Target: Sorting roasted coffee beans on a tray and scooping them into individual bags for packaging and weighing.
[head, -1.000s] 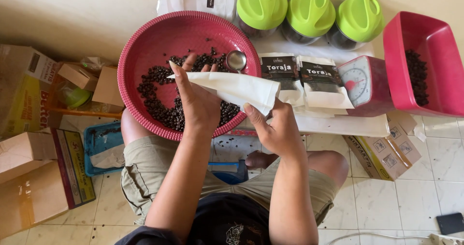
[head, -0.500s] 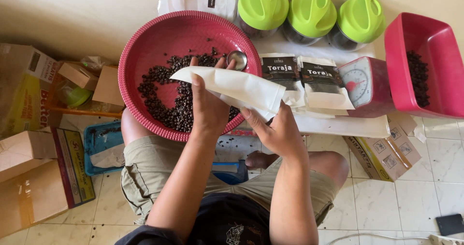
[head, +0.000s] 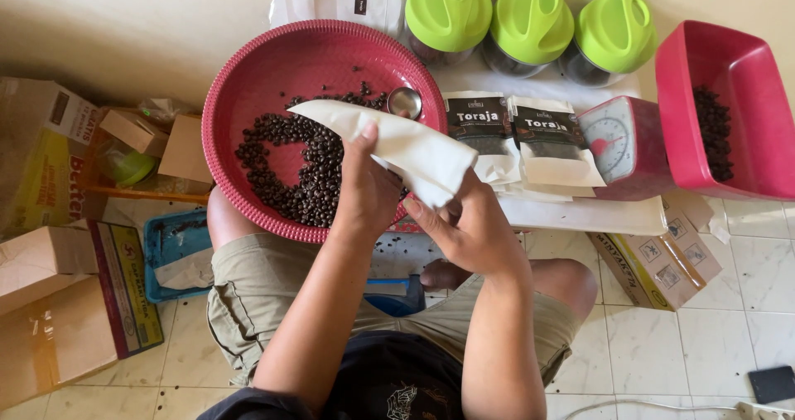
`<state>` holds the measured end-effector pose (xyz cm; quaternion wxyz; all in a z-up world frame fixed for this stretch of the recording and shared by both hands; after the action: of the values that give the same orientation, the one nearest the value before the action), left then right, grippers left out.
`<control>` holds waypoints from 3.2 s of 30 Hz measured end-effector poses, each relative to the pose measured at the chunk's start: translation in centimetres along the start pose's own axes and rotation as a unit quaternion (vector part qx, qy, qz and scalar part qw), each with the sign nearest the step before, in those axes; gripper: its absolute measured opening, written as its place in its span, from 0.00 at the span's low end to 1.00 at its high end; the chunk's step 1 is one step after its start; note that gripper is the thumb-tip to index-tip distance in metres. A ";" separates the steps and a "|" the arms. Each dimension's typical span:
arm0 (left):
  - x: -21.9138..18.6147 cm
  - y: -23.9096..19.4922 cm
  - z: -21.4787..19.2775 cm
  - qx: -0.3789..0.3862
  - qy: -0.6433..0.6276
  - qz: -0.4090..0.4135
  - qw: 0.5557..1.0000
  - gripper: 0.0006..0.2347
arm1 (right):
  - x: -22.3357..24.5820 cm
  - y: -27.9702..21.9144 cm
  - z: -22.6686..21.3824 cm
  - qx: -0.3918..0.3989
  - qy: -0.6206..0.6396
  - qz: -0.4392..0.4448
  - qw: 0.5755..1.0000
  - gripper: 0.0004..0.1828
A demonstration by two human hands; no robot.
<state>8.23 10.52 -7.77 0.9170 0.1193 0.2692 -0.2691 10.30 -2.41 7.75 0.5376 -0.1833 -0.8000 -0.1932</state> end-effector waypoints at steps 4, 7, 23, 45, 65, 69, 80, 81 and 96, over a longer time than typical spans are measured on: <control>-3.1 -1.1 3.6 -0.055 -0.040 -0.074 0.995 0.35 | 1.8 -1.2 -0.7 0.000 0.005 -0.032 0.999 0.27; -4.9 -1.6 4.0 -0.138 -0.075 -0.096 0.983 0.38 | 3.2 -1.8 -2.9 -0.094 0.026 -0.068 0.993 0.22; -2.5 -0.5 4.8 0.044 -0.011 -0.045 0.998 0.34 | 4.0 -0.7 -2.0 -0.150 -0.149 -0.064 0.975 0.19; -6.9 -4.4 13.5 0.346 0.629 0.453 0.528 0.47 | -1.6 -0.4 -5.1 -0.175 -0.097 0.045 0.979 0.21; -10.8 -3.7 13.1 0.282 0.531 0.404 0.689 0.45 | -16.8 -14.8 -30.3 -0.538 0.281 0.189 0.772 0.48; -10.4 -3.4 12.2 0.267 0.538 0.381 0.703 0.49 | -15.3 -13.7 -29.7 -0.522 0.296 0.211 0.771 0.32; -11.5 -4.0 15.4 0.256 0.398 0.305 0.826 0.41 | -11.8 -13.6 -29.2 -0.549 0.263 0.141 0.780 0.27; -11.2 -4.1 15.9 0.267 0.339 0.263 0.863 0.40 | -11.1 -13.2 -28.7 -0.535 0.258 0.121 0.795 0.27; -10.5 -3.3 12.0 0.264 0.320 0.131 0.901 0.45 | -11.9 -2.8 -9.5 -0.169 0.483 0.110 0.852 0.31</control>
<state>4.06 7.94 7.74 0.7438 0.4704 0.4489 -0.1548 20.67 -10.63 -0.33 0.8350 -0.2418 -0.3686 -0.3293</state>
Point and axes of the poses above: each hand's wrist, its own y-axis towards the middle knuckle, its own z-axis out of the palm, x = y × z, the point moved 10 cm from there along y, towards the middle knuckle, and after that the axes turned 12 degrees about z, right-handed, at the moved point
